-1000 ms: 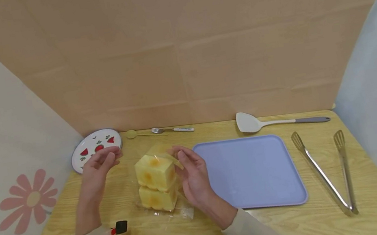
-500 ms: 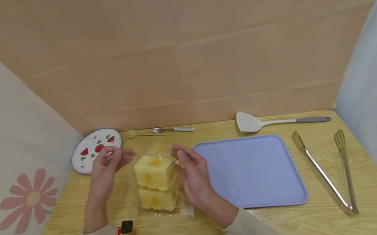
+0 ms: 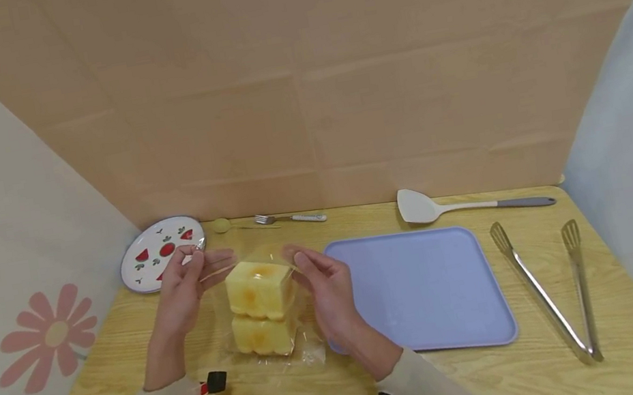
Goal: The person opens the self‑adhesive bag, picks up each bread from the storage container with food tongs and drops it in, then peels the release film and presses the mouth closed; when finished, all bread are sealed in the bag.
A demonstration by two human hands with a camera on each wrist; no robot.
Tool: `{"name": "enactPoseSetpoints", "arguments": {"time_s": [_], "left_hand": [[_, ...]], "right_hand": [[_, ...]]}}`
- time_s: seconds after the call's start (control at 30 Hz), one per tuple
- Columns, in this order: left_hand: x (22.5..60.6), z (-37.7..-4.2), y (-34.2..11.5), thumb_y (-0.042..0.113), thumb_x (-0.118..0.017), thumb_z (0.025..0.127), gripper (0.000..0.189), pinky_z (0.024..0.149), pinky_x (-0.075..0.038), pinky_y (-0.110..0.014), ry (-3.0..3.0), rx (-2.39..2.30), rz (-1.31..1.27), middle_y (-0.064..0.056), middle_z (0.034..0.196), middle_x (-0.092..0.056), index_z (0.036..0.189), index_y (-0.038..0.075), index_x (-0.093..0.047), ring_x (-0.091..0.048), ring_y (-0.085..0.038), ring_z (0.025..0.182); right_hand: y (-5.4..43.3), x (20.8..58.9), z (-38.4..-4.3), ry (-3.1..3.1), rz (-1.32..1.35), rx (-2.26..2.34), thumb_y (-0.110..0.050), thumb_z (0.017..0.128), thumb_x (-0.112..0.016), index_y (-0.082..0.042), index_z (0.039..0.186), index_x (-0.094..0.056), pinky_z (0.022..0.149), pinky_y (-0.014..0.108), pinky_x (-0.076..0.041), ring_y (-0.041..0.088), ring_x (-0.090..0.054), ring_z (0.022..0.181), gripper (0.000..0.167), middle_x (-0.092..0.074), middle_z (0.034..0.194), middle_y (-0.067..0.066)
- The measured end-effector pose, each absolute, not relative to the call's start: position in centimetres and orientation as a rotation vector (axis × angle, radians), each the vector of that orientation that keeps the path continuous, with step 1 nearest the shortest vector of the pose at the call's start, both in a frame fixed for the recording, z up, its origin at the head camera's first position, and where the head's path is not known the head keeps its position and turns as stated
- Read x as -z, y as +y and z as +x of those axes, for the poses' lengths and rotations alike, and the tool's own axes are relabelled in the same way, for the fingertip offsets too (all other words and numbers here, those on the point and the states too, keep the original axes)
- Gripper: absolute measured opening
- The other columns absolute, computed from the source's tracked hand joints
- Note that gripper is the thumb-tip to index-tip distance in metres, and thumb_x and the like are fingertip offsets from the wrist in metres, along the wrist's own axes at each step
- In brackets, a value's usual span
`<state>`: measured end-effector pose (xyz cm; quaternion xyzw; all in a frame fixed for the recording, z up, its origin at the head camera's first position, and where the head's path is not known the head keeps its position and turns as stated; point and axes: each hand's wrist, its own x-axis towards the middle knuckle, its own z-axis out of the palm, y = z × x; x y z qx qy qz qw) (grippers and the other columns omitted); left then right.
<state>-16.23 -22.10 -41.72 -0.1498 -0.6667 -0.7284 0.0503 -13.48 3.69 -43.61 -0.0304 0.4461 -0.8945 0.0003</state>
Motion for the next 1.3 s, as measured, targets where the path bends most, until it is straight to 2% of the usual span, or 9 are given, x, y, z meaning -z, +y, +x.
{"name": "enactPoseSetpoints", "arguments": {"time_s": [0.13,0.3,0.43,0.5,0.6,0.73,0.93,1.07,1.3], "left_hand": [[41.6,-16.1,-22.6,0.013,-0.046,0.121,0.015,0.097,-0.066,-0.043,-2.035,2.189,-0.442,-0.004,0.119,-0.083,0.117,-0.001,-0.049,-0.081,-0.020,0.110],[41.4,-15.8,-23.6,0.000,-0.057,0.114,0.005,0.090,-0.066,-0.027,-2.069,2.076,-0.342,0.001,0.106,-0.077,0.114,-0.004,-0.061,-0.076,-0.011,0.095],[41.3,-15.7,-24.6,-0.009,-0.063,0.109,0.012,0.085,-0.064,-0.022,-2.086,2.037,-0.307,0.003,0.098,-0.072,0.108,0.001,-0.070,-0.072,-0.009,0.087],[41.3,-15.7,-24.9,-0.010,-0.063,0.108,0.009,0.085,-0.064,-0.022,-2.095,2.040,-0.312,0.003,0.098,-0.073,0.107,-0.003,-0.070,-0.073,-0.009,0.087],[41.3,-15.5,-25.3,-0.010,-0.065,0.107,0.013,0.087,-0.064,-0.022,-2.110,2.030,-0.344,0.002,0.102,-0.075,0.112,-0.001,-0.073,-0.073,-0.009,0.089],[41.2,-15.1,-25.9,-0.008,-0.067,0.107,0.024,0.088,-0.063,-0.020,-2.167,1.975,-0.390,0.003,0.099,-0.075,0.124,0.005,-0.079,-0.072,-0.009,0.090],[40.9,-14.8,-26.4,-0.010,-0.069,0.104,0.025,0.083,-0.061,-0.018,-2.191,1.965,-0.427,0.000,0.087,-0.075,0.128,-0.014,-0.074,-0.070,-0.009,0.087],[41.0,-14.8,-26.4,-0.015,-0.067,0.103,0.025,0.084,-0.061,-0.018,-2.120,2.051,-0.470,0.001,0.091,-0.078,0.126,-0.013,-0.075,-0.070,-0.008,0.089],[41.1,-14.8,-26.4,-0.016,-0.068,0.102,0.031,0.088,-0.062,-0.020,-2.024,2.114,-0.589,0.000,0.117,-0.084,0.115,0.007,-0.085,-0.075,-0.010,0.102]], "right_hand": [[3.9,43.6,-13.7,1.530,-0.071,2.790,-0.006,0.113,-0.064,0.002,0.125,-0.081,0.099,0.035,-0.064,0.018,-0.078,0.114,0.022,-0.083,0.117,0.000],[4.4,43.5,-14.4,1.761,-0.112,2.726,-0.002,0.111,-0.066,0.015,0.128,-0.073,0.092,0.032,-0.065,0.013,-0.074,0.100,0.025,-0.081,0.109,-0.004],[5.1,43.5,-15.0,1.923,-0.189,2.655,0.000,0.107,-0.070,0.016,0.123,-0.075,0.078,0.023,-0.061,0.011,-0.067,0.081,0.023,-0.075,0.096,0.002],[5.4,43.5,-15.3,1.971,-0.243,2.622,0.001,0.106,-0.071,0.015,0.121,-0.076,0.074,0.022,-0.059,0.011,-0.066,0.075,0.021,-0.074,0.093,0.002],[5.9,43.5,-15.6,2.025,-0.301,2.573,0.003,0.104,-0.073,0.014,0.118,-0.078,0.071,0.022,-0.060,0.012,-0.067,0.071,0.018,-0.073,0.089,0.002],[6.5,43.1,-15.9,2.059,-0.323,2.522,0.007,0.101,-0.075,0.016,0.117,-0.077,0.070,0.023,-0.060,0.013,-0.067,0.071,0.018,-0.077,0.095,-0.001],[7.2,43.0,-16.4,2.047,-0.394,2.474,0.009,0.101,-0.074,0.017,0.121,-0.076,0.068,0.023,-0.060,0.013,-0.064,0.071,0.021,-0.077,0.096,-0.003],[7.8,43.1,-16.7,2.039,-0.450,2.450,0.008,0.102,-0.073,0.017,0.123,-0.075,0.067,0.023,-0.059,0.011,-0.063,0.071,0.023,-0.071,0.089,-0.005],[8.4,43.1,-17.0,1.906,-0.458,2.466,0.010,0.103,-0.069,0.016,0.128,-0.073,0.070,0.023,-0.059,0.012,-0.063,0.071,0.026,-0.070,0.092,-0.003]]}}
